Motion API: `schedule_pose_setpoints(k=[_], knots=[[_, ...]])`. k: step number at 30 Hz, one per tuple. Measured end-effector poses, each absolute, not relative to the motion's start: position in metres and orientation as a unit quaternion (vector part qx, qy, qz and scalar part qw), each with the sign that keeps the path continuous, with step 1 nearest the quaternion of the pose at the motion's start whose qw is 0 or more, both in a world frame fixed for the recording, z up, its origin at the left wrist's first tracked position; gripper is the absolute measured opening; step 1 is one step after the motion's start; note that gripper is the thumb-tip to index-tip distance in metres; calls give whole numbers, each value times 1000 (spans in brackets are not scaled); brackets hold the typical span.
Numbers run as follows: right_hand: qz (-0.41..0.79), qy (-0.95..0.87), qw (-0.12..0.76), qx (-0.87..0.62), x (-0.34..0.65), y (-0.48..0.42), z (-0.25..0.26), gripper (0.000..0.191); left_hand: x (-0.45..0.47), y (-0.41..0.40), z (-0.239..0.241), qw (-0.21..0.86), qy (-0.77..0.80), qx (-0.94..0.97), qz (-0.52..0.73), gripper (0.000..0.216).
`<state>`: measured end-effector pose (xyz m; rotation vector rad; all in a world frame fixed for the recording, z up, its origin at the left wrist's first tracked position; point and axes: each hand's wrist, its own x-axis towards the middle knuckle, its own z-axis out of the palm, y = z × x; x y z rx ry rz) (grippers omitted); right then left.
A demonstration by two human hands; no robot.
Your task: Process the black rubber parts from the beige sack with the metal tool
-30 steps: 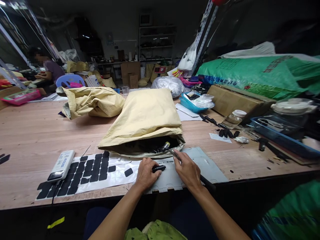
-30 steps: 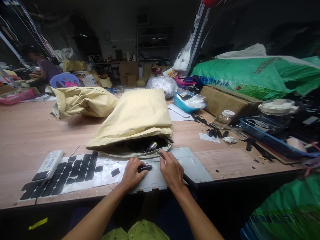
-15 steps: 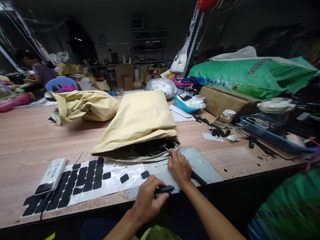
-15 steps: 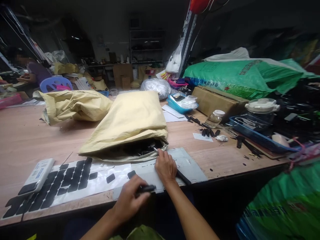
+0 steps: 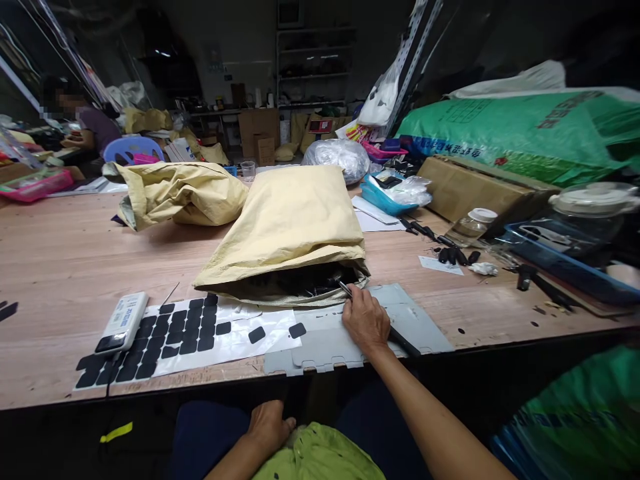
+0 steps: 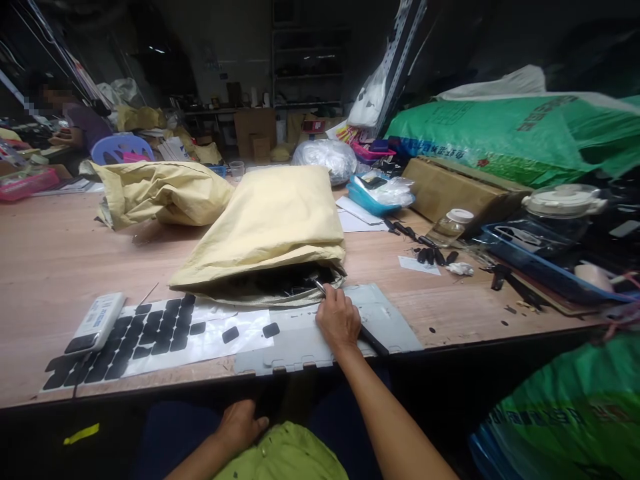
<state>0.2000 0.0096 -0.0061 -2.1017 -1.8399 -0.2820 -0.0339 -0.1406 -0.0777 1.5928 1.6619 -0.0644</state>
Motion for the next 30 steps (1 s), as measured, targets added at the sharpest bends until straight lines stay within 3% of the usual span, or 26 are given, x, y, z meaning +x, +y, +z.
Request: schedule_pose_setpoints(k=[3,5,7,9,11,14,17,24,30], knots=[[-103,-648,163,-737,200,10,-7,38,-26,-134,-31,438,581,685,-32,49],[-108,-648,162,-736,200,10,-8,37,-21,-118,10,484,482,730,-11,42],[-110,-648,163,-736,199,11,-9,37,-19,-88,46,520,393,755,75,37],[-109,-646,164,-737,199,11,-9,37,-20,-49,67,446,439,758,184,32],[-109,-647,167,-736,199,11,-8,37,-24,-7,71,307,519,757,251,30],[-110,-648,168,-735,200,12,-9,38,-30,40,61,180,607,754,174,35],[-108,-647,166,-737,200,12,-9,38,-33,61,50,182,636,745,90,37],[-103,-644,167,-739,199,12,-9,38,-36,55,44,189,666,719,67,27],[-105,-644,169,-739,199,12,-9,36,-11,16,40,98,550,793,243,16]])
